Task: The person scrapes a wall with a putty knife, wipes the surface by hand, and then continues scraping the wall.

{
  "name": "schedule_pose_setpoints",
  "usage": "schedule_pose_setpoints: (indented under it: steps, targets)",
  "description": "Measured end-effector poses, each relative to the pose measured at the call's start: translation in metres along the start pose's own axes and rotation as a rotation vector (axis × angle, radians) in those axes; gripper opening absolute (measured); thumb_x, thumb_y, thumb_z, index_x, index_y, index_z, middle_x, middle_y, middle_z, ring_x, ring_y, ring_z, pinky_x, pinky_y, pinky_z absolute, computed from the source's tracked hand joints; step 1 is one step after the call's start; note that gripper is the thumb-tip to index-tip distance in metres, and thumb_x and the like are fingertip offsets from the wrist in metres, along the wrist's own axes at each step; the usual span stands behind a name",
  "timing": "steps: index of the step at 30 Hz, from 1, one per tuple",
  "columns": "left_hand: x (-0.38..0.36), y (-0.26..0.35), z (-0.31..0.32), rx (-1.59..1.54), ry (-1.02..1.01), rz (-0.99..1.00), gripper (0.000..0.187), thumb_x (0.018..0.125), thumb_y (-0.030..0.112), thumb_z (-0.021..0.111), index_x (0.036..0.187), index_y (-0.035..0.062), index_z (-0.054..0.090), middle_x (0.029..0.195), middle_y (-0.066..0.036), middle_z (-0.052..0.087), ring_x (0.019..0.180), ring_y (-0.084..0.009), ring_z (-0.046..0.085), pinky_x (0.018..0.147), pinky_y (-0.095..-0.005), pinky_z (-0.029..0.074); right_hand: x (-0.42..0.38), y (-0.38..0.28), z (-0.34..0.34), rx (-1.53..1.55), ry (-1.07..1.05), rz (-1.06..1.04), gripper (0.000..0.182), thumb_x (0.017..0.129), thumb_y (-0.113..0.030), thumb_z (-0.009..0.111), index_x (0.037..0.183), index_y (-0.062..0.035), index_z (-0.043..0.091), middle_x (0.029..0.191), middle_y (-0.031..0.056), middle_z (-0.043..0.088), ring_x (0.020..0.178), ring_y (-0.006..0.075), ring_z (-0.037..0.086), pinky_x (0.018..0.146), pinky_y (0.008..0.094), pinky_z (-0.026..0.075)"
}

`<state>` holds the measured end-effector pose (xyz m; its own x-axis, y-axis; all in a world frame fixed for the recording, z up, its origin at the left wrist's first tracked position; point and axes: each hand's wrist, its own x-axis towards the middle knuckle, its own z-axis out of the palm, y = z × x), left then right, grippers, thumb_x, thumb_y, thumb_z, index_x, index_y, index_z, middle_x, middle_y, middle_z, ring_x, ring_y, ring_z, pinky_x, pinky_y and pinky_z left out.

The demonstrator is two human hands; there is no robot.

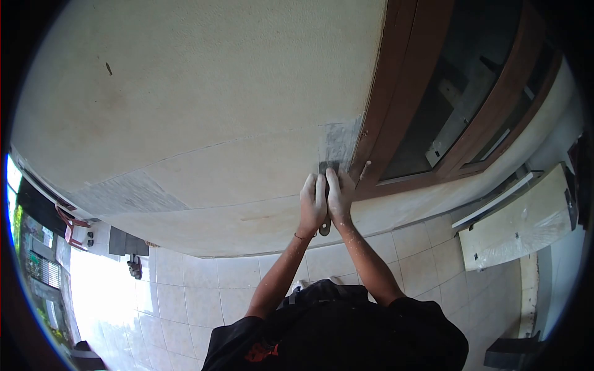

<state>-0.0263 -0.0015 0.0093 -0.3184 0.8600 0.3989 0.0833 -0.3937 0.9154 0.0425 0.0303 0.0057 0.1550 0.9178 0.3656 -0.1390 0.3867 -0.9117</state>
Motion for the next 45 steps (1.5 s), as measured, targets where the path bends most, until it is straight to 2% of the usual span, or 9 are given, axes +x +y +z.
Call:
schedule_pose_setpoints:
  steps: [2,9,11,12,15,19,30,33,45]
  targets:
    - [-0.026,-0.056,-0.001,-0.031,0.016,-0.043,0.028,0.103,0.015,0.047,0.080,-0.0006,0.045,0.068,-0.005,0.041,0.071,-0.0085,0.038,0.058,-0.0302,0.037,-0.024,0.037,-0.011,-0.032,0.010,0.048,0.028,0.098,-0.015,0.057,0.073,-0.0025,0.053,0.066,-0.0020,0.051,0.065,0.0055,0.044,0.057,0.0266,0.038]
    - [0.011,0.011,0.003,-0.096,-0.009,-0.034,0.030,0.103,0.017,0.048,0.080,-0.0010,0.042,0.068,-0.006,0.038,0.070,-0.0087,0.035,0.057,-0.0304,0.036,0.012,-0.033,0.007,0.066,-0.024,0.046,0.031,0.098,-0.015,0.056,0.071,-0.0030,0.050,0.067,-0.0030,0.050,0.064,0.0050,0.043,0.056,0.0256,0.037]
    - [0.005,0.004,0.003,-0.061,0.006,-0.013,0.030,0.103,0.016,0.048,0.080,-0.0010,0.042,0.068,-0.006,0.038,0.070,-0.0090,0.035,0.057,-0.0305,0.036,0.008,0.001,-0.002,-0.012,-0.026,0.010,0.031,0.098,-0.016,0.057,0.071,-0.0028,0.050,0.067,-0.0030,0.049,0.063,0.0053,0.043,0.055,0.0256,0.037]
    - [-0.009,-0.019,-0.001,0.012,-0.016,-0.058,0.027,0.104,0.015,0.045,0.081,0.0012,0.044,0.073,0.000,0.041,0.073,-0.0064,0.037,0.061,-0.0267,0.037,-0.004,0.024,-0.007,-0.040,-0.024,0.003,0.031,0.098,-0.016,0.057,0.071,-0.0027,0.050,0.066,-0.0029,0.049,0.063,0.0054,0.043,0.055,0.0257,0.037]
    - [-0.038,-0.080,0.000,-0.040,0.048,-0.137,0.025,0.104,0.014,0.046,0.082,0.0013,0.047,0.076,0.000,0.047,0.076,-0.0069,0.041,0.065,-0.0248,0.039,-0.020,0.043,-0.009,-0.053,-0.033,0.065,0.030,0.097,-0.016,0.057,0.071,-0.0032,0.052,0.065,-0.0033,0.049,0.064,0.0049,0.044,0.055,0.0260,0.037]
    - [-0.024,-0.043,0.014,-0.187,0.128,-0.108,0.027,0.103,0.016,0.048,0.082,-0.0004,0.046,0.070,-0.003,0.044,0.071,-0.0090,0.040,0.061,-0.0300,0.039,-0.012,0.016,-0.016,-0.035,-0.136,0.149,0.028,0.097,-0.016,0.059,0.072,-0.0056,0.052,0.069,-0.0050,0.049,0.067,0.0039,0.043,0.058,0.0249,0.037]
    - [-0.033,-0.045,0.023,-0.150,0.149,-0.145,0.028,0.106,0.018,0.043,0.083,0.0022,0.044,0.075,0.000,0.043,0.074,-0.0065,0.038,0.062,-0.0256,0.038,-0.005,0.037,-0.029,-0.064,-0.184,0.123,0.032,0.098,-0.017,0.061,0.069,-0.0061,0.050,0.063,-0.0078,0.047,0.059,0.0011,0.041,0.050,0.0226,0.033]
    - [-0.030,-0.056,0.021,-0.127,0.136,-0.109,0.028,0.106,0.018,0.042,0.083,0.0032,0.043,0.075,0.002,0.042,0.074,-0.0057,0.038,0.062,-0.0245,0.037,-0.010,0.055,-0.029,0.048,-0.175,0.130,0.029,0.097,-0.016,0.062,0.071,-0.0079,0.052,0.067,-0.0078,0.050,0.062,0.0014,0.042,0.054,0.0224,0.036]
    - [-0.021,-0.026,0.015,-0.125,0.142,-0.116,0.027,0.106,0.018,0.043,0.083,0.0029,0.044,0.076,0.001,0.042,0.074,-0.0062,0.038,0.063,-0.0251,0.038,-0.002,0.009,-0.010,0.007,-0.116,0.107,0.034,0.097,-0.016,0.063,0.067,-0.0069,0.049,0.061,-0.0073,0.046,0.056,0.0013,0.039,0.048,0.0230,0.032]
